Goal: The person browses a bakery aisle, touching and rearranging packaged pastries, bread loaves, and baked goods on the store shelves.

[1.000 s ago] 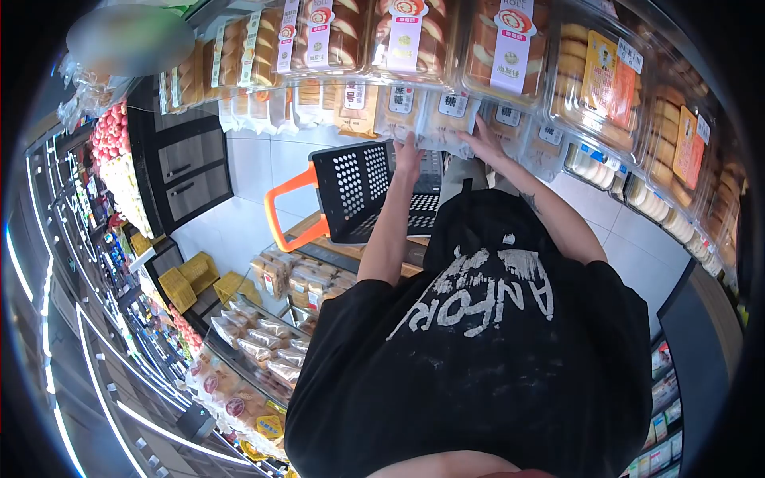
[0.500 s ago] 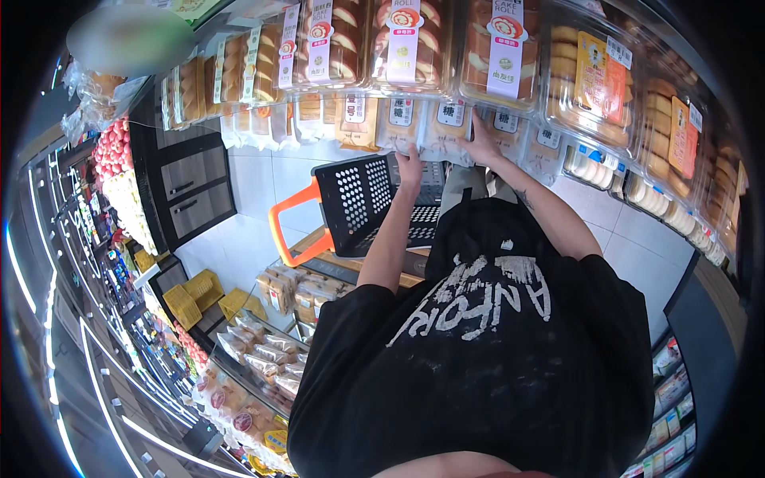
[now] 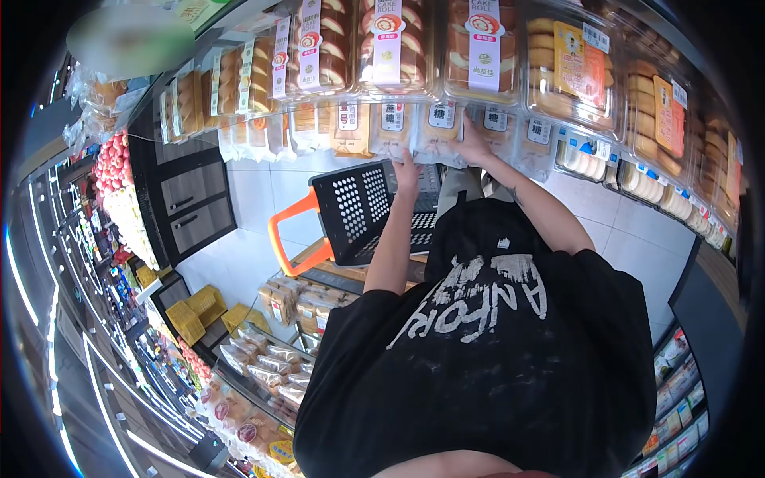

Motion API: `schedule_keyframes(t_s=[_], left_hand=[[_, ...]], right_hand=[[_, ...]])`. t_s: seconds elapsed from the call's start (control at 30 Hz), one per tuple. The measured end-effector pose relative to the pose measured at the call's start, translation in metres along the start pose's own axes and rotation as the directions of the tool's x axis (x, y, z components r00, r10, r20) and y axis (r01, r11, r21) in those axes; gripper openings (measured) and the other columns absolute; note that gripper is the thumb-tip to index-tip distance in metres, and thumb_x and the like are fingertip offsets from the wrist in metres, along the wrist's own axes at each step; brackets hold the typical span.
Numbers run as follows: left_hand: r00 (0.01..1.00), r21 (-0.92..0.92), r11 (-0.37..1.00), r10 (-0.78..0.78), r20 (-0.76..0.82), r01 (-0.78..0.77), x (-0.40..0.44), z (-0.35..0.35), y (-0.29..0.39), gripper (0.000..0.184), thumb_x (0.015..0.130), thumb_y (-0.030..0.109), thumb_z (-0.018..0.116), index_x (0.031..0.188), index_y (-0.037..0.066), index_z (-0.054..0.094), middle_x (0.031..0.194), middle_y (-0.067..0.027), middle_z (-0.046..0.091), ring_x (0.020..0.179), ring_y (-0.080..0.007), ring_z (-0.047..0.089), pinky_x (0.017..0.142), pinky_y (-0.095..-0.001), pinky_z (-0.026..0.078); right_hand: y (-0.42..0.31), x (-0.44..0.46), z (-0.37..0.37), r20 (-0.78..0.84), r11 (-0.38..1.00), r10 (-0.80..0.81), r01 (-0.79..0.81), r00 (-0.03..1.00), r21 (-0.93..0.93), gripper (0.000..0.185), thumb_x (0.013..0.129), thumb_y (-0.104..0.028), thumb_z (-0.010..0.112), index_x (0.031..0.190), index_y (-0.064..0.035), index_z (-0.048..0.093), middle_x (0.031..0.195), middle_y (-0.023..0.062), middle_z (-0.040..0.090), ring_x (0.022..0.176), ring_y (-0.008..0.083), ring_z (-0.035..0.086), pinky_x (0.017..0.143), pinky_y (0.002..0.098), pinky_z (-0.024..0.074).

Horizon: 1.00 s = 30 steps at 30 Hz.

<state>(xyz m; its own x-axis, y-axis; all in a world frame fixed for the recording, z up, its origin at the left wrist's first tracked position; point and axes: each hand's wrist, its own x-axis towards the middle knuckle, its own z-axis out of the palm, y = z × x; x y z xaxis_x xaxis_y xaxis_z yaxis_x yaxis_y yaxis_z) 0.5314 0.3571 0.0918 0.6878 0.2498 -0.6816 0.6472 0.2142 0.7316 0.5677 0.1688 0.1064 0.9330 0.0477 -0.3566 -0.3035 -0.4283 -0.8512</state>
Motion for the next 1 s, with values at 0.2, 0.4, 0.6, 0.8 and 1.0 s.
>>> schedule_keyframes(t_s=[0.2, 0.4, 0.6, 0.8, 1.0], left_hand=[[0.971, 0.034, 0.993, -0.114, 0.209, 0.109, -0.007, -0.03, -0.022, 0.033, 0.085, 0.022, 0.048, 0.111, 0.005, 0.039, 0.105, -0.0092, 0.048, 0.093, -0.0167, 0.049, 0.077, -0.0321, 0.042], [0.944, -0.046, 0.999, 0.037, 0.329, -0.023, -0.135, 0.046, 0.087, 0.033, 0.086, 0.013, 0.044, 0.117, 0.004, 0.038, 0.114, -0.0114, 0.047, 0.105, -0.0209, 0.046, 0.088, -0.0334, 0.037], [0.634, 0.011, 0.879, 0.336, 0.697, -0.477, -0.167, 0.094, 0.148, 0.042, 0.084, 0.003, 0.042, 0.125, 0.003, 0.033, 0.122, -0.0107, 0.042, 0.108, -0.0199, 0.045, 0.09, -0.0318, 0.036], [0.515, 0.217, 0.761, 0.174, 0.839, -0.611, -0.183, 0.144, 0.162, 0.065, 0.08, 0.006, 0.052, 0.134, 0.003, 0.016, 0.125, -0.0164, 0.035, 0.113, -0.0217, 0.041, 0.089, -0.0321, 0.039], [0.492, 0.179, 0.739, 0.229, 0.84, -0.65, -0.184, 0.163, 0.162, 0.074, 0.077, 0.004, 0.056, 0.135, 0.004, 0.01, 0.132, -0.0162, 0.024, 0.118, -0.0243, 0.036, 0.09, -0.034, 0.04]], right_hand=[[-0.019, -0.052, -0.063, 0.178, 0.981, 0.047, -0.079, 0.983, 0.179, 0.066, 0.075, -0.017, 0.06, 0.128, -0.0027, 0.024, 0.121, 0.0188, 0.041, 0.101, 0.0279, 0.051, 0.087, 0.0339, 0.0409], [-0.056, -0.121, -0.13, -0.323, 0.899, -0.049, 0.183, 0.945, 0.398, 0.049, 0.078, 0.001, 0.05, 0.121, -0.0028, 0.028, 0.107, 0.0137, 0.046, 0.081, 0.0176, 0.058, 0.075, 0.0289, 0.0455], [-0.078, -0.151, -0.173, -0.549, 0.788, 0.047, 0.307, 0.834, 0.534, 0.053, 0.082, 0.004, 0.045, 0.125, -0.002, 0.016, 0.107, 0.0135, 0.046, 0.08, 0.0185, 0.058, 0.074, 0.0278, 0.0458], [-0.076, -0.149, -0.183, -0.619, 0.72, -0.006, 0.433, 0.785, 0.542, 0.065, 0.082, 0.005, 0.047, 0.133, -0.0044, 0.009, 0.103, 0.0119, 0.047, 0.082, 0.0169, 0.056, 0.077, 0.0275, 0.045], [-0.072, -0.14, -0.195, -0.547, 0.752, 0.016, 0.35, 0.837, 0.559, 0.062, 0.08, 0.007, 0.047, 0.133, -0.0074, 0.02, 0.099, 0.0086, 0.047, 0.082, 0.014, 0.056, 0.076, 0.0263, 0.0446]])
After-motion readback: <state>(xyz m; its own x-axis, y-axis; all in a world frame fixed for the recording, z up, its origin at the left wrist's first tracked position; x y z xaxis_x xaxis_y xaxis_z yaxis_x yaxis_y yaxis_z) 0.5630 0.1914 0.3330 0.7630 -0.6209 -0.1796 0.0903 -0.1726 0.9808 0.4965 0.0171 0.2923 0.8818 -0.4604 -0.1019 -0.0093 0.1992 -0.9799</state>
